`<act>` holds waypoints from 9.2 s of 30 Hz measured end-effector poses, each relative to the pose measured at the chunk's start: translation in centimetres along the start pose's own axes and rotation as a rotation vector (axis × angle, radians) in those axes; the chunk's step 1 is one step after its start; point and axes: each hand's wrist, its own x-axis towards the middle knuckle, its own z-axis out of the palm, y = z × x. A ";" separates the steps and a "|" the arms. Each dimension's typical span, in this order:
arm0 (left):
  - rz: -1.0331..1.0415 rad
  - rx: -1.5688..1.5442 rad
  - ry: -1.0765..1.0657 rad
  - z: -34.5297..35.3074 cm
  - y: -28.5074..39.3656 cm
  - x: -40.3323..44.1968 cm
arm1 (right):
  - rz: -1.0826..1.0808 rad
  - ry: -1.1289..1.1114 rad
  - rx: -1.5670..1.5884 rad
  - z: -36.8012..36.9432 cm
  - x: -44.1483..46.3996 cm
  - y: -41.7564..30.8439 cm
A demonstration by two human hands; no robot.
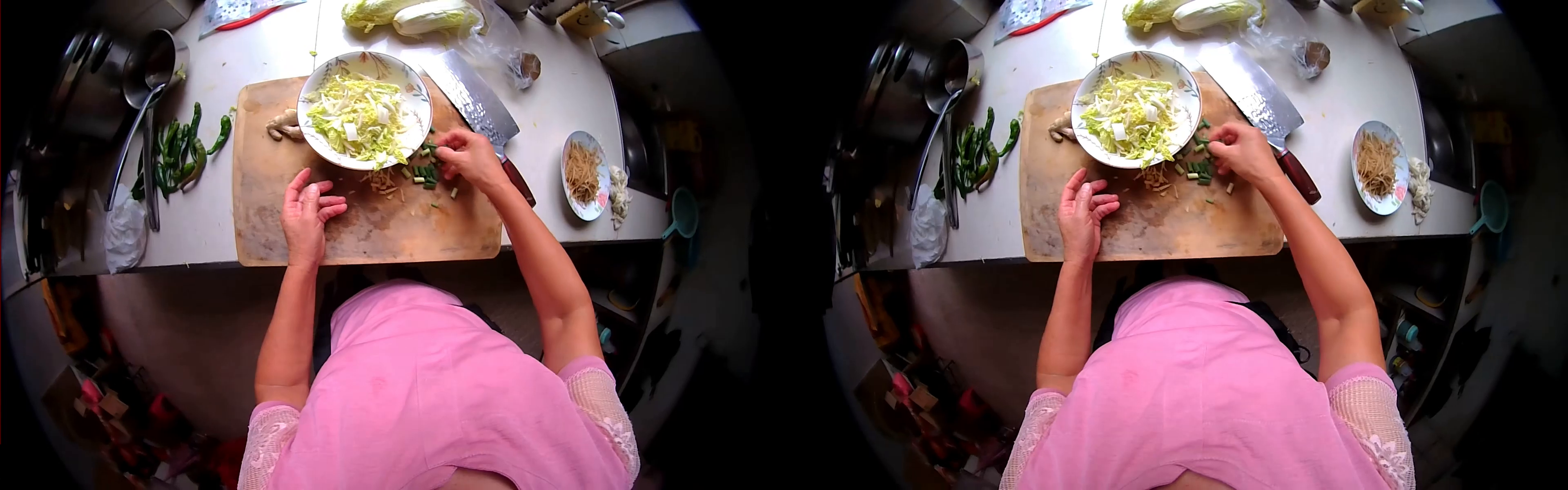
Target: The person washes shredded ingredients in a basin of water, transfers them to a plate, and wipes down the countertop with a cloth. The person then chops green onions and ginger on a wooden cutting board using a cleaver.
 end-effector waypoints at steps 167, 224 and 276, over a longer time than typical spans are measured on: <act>-0.076 -0.233 0.096 -3.5 2.5 -5.1 | -0.438 0.489 -0.642 -3.5 -2.2 0.8; 0.799 1.149 -0.068 8.1 -3.9 -2.2 | 0.226 0.127 0.460 -6.8 -17.7 7.2; 0.621 1.493 -0.201 11.0 0.5 3.6 | 0.269 0.138 0.418 -4.6 -16.8 6.4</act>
